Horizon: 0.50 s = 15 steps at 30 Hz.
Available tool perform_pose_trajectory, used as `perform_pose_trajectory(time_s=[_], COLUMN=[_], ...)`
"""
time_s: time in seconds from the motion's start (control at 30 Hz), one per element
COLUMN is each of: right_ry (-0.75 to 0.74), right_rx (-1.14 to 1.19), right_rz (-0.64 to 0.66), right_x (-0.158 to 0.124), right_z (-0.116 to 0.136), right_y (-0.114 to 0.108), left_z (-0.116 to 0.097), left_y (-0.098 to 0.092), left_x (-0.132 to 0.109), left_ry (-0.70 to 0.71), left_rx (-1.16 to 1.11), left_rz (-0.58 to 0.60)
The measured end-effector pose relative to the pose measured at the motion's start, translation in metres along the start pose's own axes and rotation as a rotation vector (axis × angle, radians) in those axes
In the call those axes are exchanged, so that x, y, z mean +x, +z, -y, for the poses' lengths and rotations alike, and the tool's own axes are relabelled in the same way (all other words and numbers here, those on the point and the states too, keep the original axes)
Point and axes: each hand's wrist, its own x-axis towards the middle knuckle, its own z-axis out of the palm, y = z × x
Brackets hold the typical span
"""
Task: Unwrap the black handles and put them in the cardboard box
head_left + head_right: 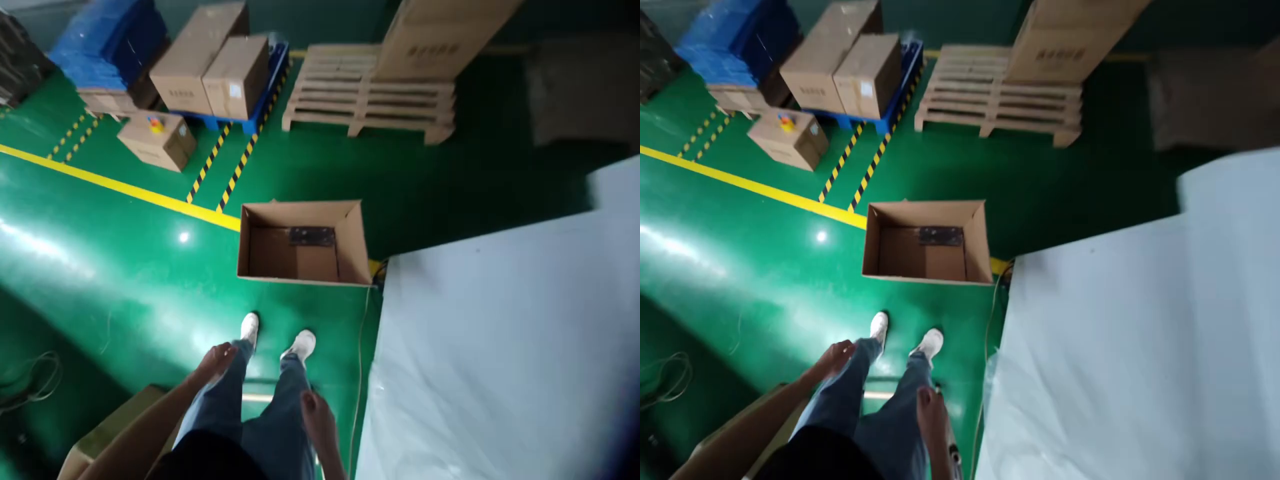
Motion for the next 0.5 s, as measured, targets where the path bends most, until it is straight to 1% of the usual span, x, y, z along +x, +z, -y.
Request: perform_pose_trajectory(time_s=[0.1, 0.17, 0.2, 0.27, 0.33, 0.37, 0.43, 0.5], right_ry=[0.116, 0.150, 0.139, 0.020, -0.131, -0.194, -0.302, -0.382], right_rx=[-0.142, -0.239, -0.302, -0.462, -0.541, -0.554, -0.574, -0.602], right_rz=[0.126, 0.168, 0.174, 0.140, 0.038, -0.033, -0.178, -0.288], right_x=[0.028, 0.041, 0.046, 0.055, 0.063, 0.067, 0.076, 0.085], right_z=[-0.055, -0.087, -0.100, -0.124, -0.142, -0.148, -0.156, -0.159], right_y=[0.054, 0.079, 0.086, 0.087, 0.075, 0.067, 0.052, 0.042], left_z=[0.020, 0.029, 0.030, 0.025, 0.007, -0.005, -0.031, -0.050], left_y=[0.025, 0.048, 0.061, 0.087, 0.108, 0.114, 0.119, 0.116], left_x=[0.029, 0.060, 0.078, 0.115, 0.144, 0.154, 0.164, 0.165], left_ry=[-0.103, -0.128, -0.139, -0.141, -0.136, -0.131, -0.067, 0.151], left_rx=[-0.125, -0.214, -0.253, -0.323, -0.386, -0.407, -0.425, -0.426], left_rz=[0.031, -0.004, -0.032, -0.075, -0.097, -0.100, -0.065, -0.031])
